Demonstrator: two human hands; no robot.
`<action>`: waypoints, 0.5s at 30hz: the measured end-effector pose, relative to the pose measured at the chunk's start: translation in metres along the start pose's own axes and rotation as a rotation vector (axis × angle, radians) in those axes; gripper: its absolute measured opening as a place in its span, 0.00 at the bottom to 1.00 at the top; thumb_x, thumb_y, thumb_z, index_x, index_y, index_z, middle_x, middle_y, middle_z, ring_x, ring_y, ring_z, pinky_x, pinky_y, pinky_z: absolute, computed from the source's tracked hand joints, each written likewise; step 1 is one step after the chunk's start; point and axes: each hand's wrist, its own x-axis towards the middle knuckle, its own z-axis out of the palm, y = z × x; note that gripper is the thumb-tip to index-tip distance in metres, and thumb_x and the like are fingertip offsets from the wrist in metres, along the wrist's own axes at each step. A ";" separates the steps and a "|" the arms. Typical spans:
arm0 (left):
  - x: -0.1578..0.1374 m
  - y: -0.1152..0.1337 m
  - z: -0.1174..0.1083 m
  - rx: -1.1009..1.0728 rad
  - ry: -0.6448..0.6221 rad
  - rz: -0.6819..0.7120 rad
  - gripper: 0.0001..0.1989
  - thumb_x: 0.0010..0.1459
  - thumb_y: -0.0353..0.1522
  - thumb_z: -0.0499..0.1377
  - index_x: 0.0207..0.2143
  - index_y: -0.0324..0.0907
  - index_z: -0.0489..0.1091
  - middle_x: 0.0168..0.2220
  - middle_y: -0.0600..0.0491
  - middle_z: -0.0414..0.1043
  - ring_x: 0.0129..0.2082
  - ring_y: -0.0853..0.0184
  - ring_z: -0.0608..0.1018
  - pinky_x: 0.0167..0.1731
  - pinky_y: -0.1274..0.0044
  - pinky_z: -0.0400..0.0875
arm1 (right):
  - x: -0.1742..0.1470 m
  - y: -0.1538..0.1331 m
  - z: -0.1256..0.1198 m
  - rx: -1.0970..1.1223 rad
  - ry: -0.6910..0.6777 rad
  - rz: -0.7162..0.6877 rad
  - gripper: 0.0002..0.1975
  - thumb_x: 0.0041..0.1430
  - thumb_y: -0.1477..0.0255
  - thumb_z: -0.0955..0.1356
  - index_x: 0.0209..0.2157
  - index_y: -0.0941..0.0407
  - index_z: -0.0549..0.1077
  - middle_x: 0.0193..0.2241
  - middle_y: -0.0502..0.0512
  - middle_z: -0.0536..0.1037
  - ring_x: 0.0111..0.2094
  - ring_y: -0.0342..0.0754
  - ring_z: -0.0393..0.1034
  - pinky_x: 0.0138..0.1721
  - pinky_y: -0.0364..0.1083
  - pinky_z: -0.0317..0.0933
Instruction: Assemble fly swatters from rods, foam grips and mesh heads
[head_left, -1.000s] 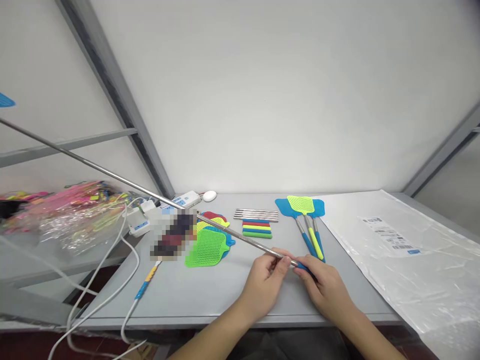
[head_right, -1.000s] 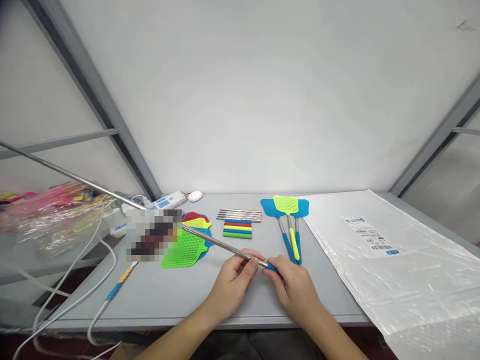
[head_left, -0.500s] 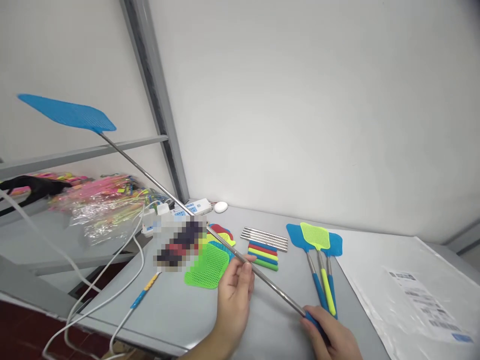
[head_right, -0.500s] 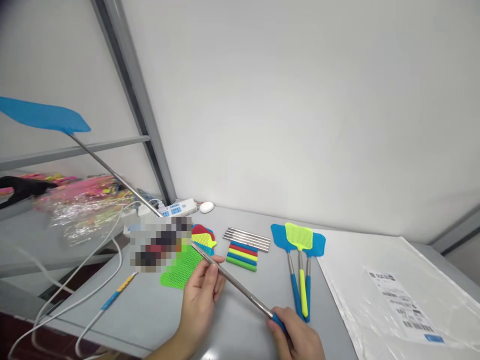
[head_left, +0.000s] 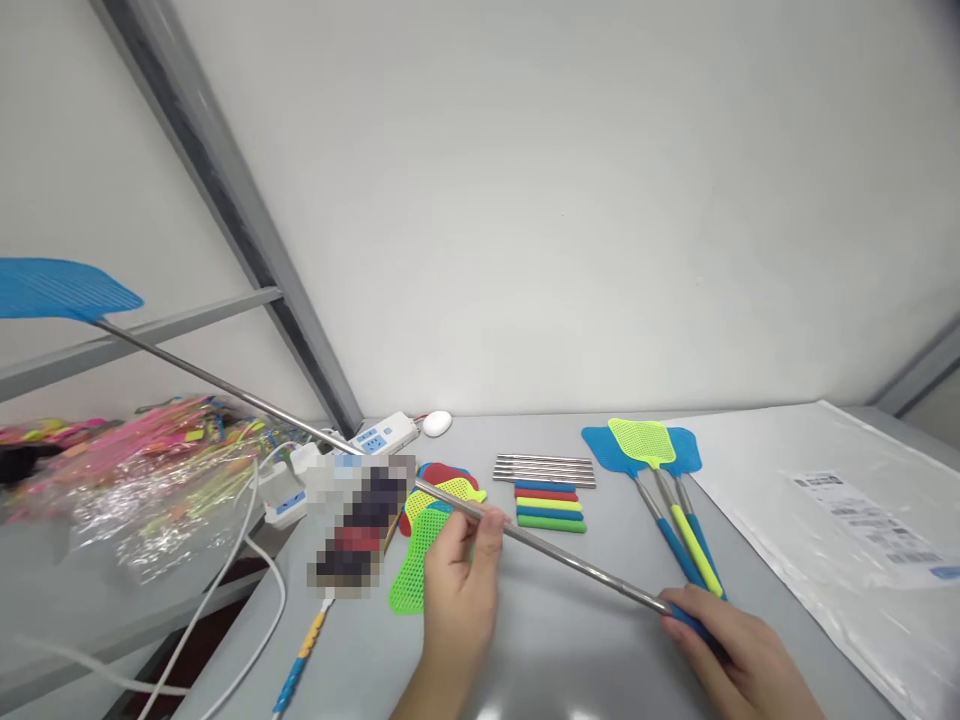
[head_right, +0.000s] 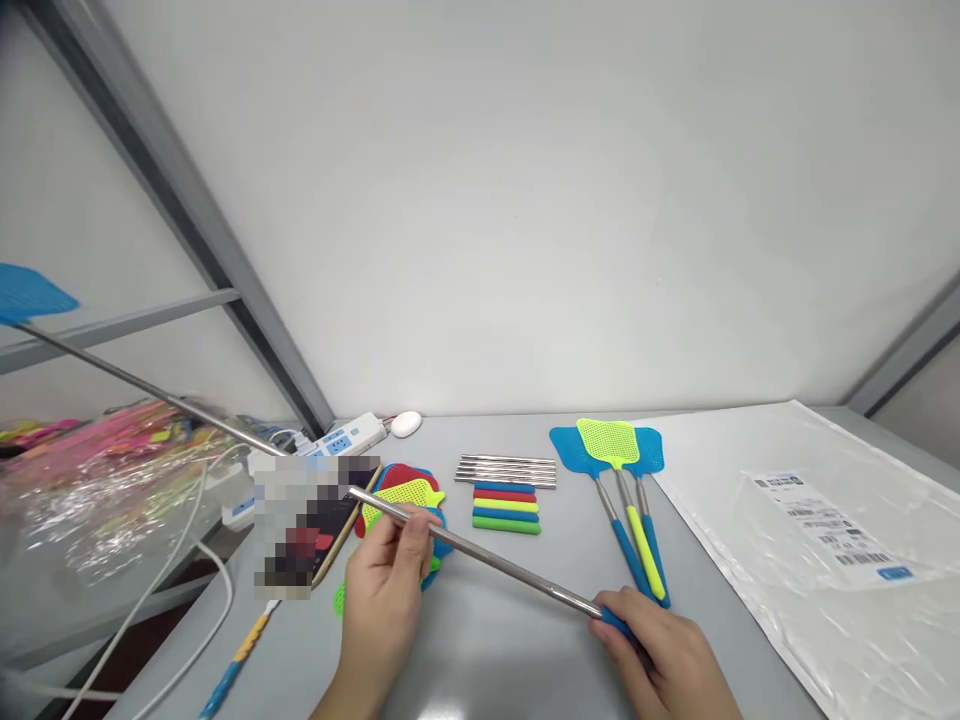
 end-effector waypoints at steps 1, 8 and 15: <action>0.001 0.000 0.001 0.034 -0.022 -0.009 0.20 0.57 0.48 0.60 0.30 0.40 0.71 0.19 0.58 0.58 0.21 0.71 0.63 0.21 0.80 0.58 | -0.001 0.000 0.001 0.003 -0.011 0.009 0.06 0.64 0.69 0.64 0.42 0.50 0.71 0.31 0.53 0.81 0.28 0.49 0.78 0.27 0.41 0.71; -0.019 -0.005 0.023 0.091 -0.153 0.043 0.17 0.59 0.44 0.59 0.27 0.40 0.71 0.23 0.55 0.67 0.25 0.69 0.68 0.26 0.79 0.63 | -0.004 -0.001 0.002 0.002 -0.018 0.008 0.07 0.66 0.71 0.62 0.44 0.51 0.69 0.31 0.54 0.80 0.29 0.49 0.77 0.25 0.43 0.67; -0.054 -0.014 0.056 0.107 -0.561 0.099 0.12 0.62 0.39 0.57 0.31 0.42 0.75 0.26 0.54 0.71 0.27 0.68 0.71 0.30 0.79 0.65 | -0.003 -0.005 -0.003 0.087 -0.032 -0.032 0.07 0.67 0.72 0.61 0.44 0.53 0.69 0.25 0.50 0.74 0.23 0.44 0.69 0.23 0.42 0.60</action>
